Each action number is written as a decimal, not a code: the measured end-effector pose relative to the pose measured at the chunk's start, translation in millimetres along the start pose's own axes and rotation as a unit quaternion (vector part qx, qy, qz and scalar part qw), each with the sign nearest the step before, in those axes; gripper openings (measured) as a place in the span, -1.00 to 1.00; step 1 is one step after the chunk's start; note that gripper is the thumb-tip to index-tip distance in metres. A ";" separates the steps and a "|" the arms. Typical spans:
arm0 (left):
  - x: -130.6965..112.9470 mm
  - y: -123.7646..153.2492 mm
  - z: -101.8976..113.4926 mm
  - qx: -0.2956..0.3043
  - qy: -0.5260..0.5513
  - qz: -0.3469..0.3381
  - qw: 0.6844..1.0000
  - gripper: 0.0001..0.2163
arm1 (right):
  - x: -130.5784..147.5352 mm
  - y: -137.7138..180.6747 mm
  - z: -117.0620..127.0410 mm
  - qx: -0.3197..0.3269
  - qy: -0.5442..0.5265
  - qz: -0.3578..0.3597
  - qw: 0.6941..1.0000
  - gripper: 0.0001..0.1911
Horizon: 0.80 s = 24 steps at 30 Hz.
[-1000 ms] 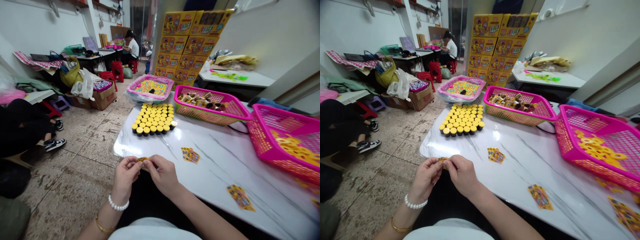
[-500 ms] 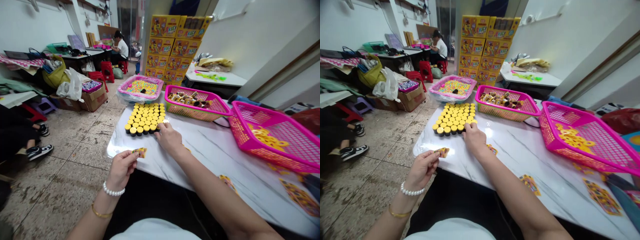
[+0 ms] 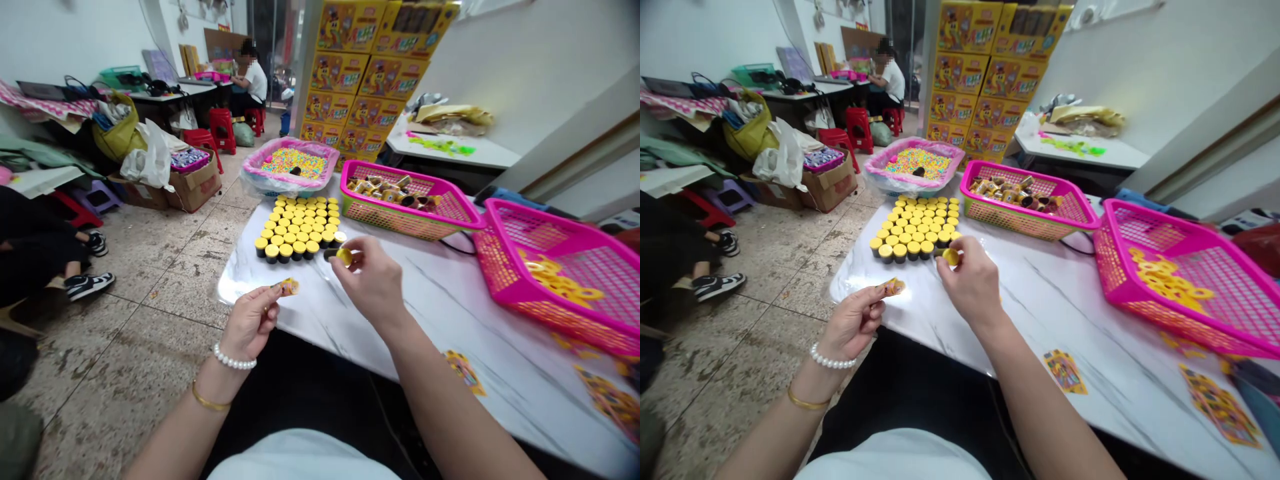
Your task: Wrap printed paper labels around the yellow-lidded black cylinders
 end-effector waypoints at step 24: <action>11.4 -8.7 -9.8 0.044 -0.090 -0.077 0.992 -0.57 | 4.3 45.6 -36.6 0.269 -0.406 -0.062 0.871 -0.71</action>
Point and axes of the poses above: each hand's wrist, its own y-axis away from the middle knuckle, its own z-axis out of the back of the hand, x = y × z, the point moved 6 cm from there along -y, towards the middle knuckle, and after that the axes turned 9 degrees about x, right-handed, at the moved point
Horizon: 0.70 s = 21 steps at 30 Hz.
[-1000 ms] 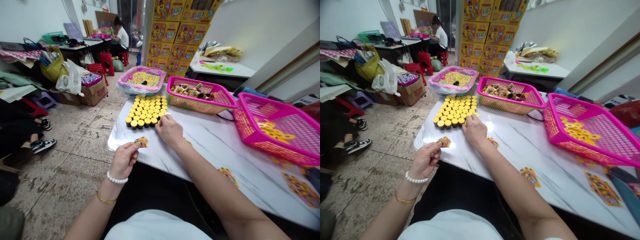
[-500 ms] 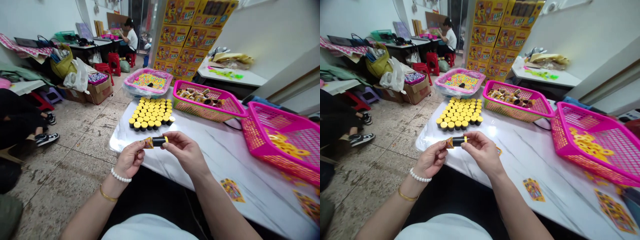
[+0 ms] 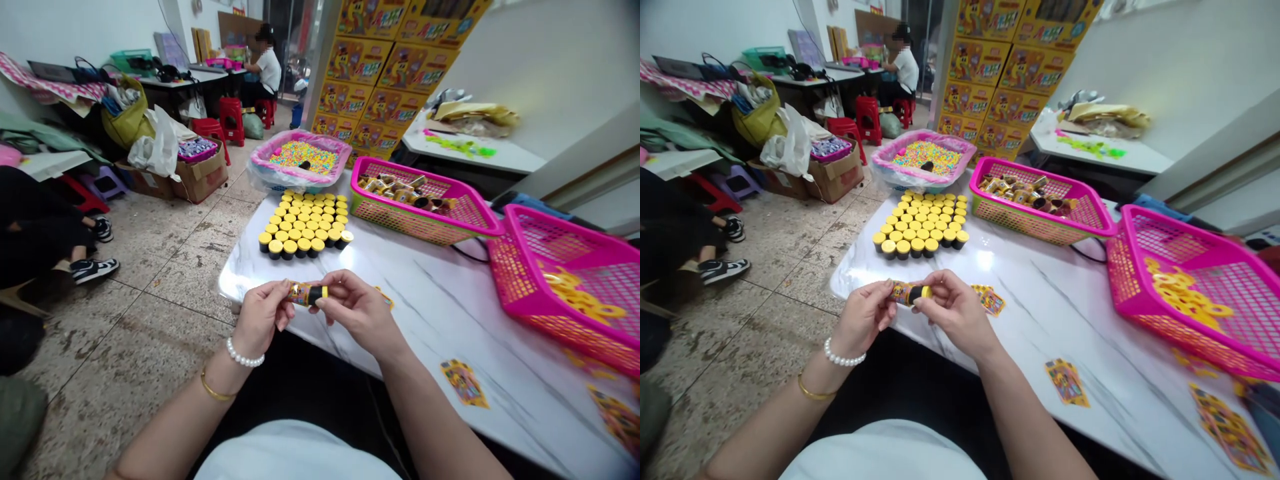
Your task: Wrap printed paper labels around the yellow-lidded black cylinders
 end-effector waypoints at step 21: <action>-20.3 -3.3 -2.7 0.106 -0.124 -0.013 0.987 -0.68 | 1.7 18.1 2.4 -0.077 0.056 0.122 0.988 -0.73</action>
Point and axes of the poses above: each hand's wrist, its own y-axis away from the middle knuckle, its own z-axis out of the back of the hand, x = y × z, the point moved 6 cm from there along -y, towards the middle knuckle, and after that the axes turned 9 degrees about x, right-handed, at the moved point
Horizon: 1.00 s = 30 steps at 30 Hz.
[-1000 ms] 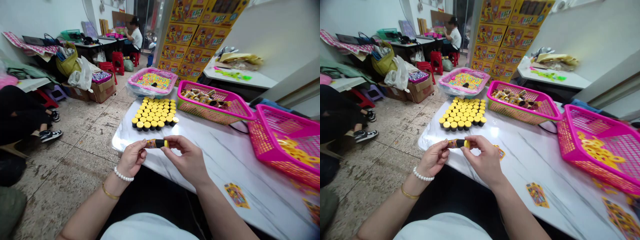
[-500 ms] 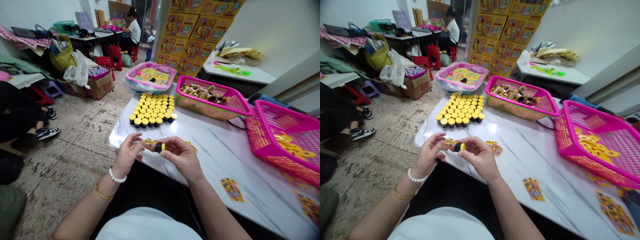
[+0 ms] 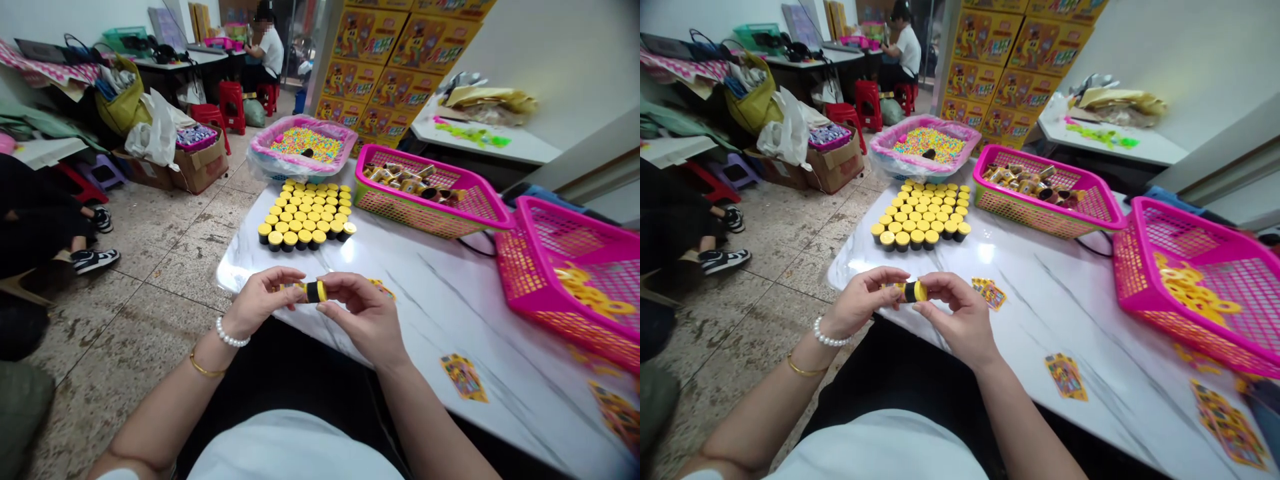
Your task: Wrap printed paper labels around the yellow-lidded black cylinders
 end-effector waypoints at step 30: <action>10.8 -30.3 -15.2 0.070 -0.079 -0.002 0.994 -0.69 | -33.5 0.0 3.7 -0.079 0.001 -0.105 0.991 -0.80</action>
Point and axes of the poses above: each hand's wrist, its own y-axis away from the middle knuckle, its own z-axis out of the back of the hand, x = y × z, the point moved 6 cm from there along -y, towards the middle knuckle, and after that the axes turned 9 degrees about x, right-handed, at the moved point
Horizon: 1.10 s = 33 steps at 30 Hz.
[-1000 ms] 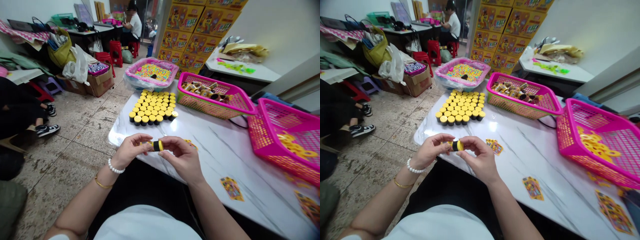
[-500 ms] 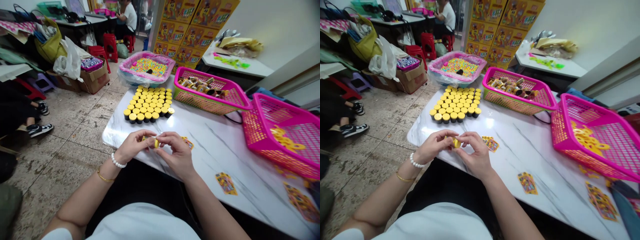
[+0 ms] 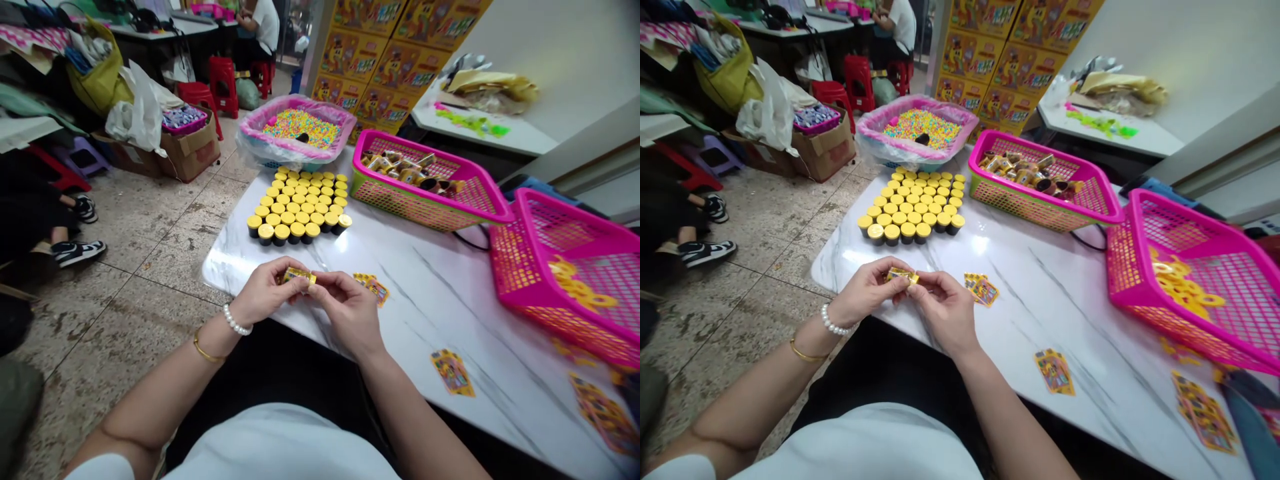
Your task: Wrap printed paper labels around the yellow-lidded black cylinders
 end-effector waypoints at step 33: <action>5.3 2.2 -5.2 0.090 0.023 0.098 0.991 -0.59 | -9.0 6.9 5.1 0.025 -0.194 -0.095 0.976 -0.71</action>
Point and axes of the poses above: each hand's wrist, its own y-axis away from the middle knuckle, its own z-axis out of the back of the hand, x = y × z, the point moved 6 cm from there along -y, towards the middle knuckle, and after that the axes turned 9 degrees about x, right-handed, at the moved point
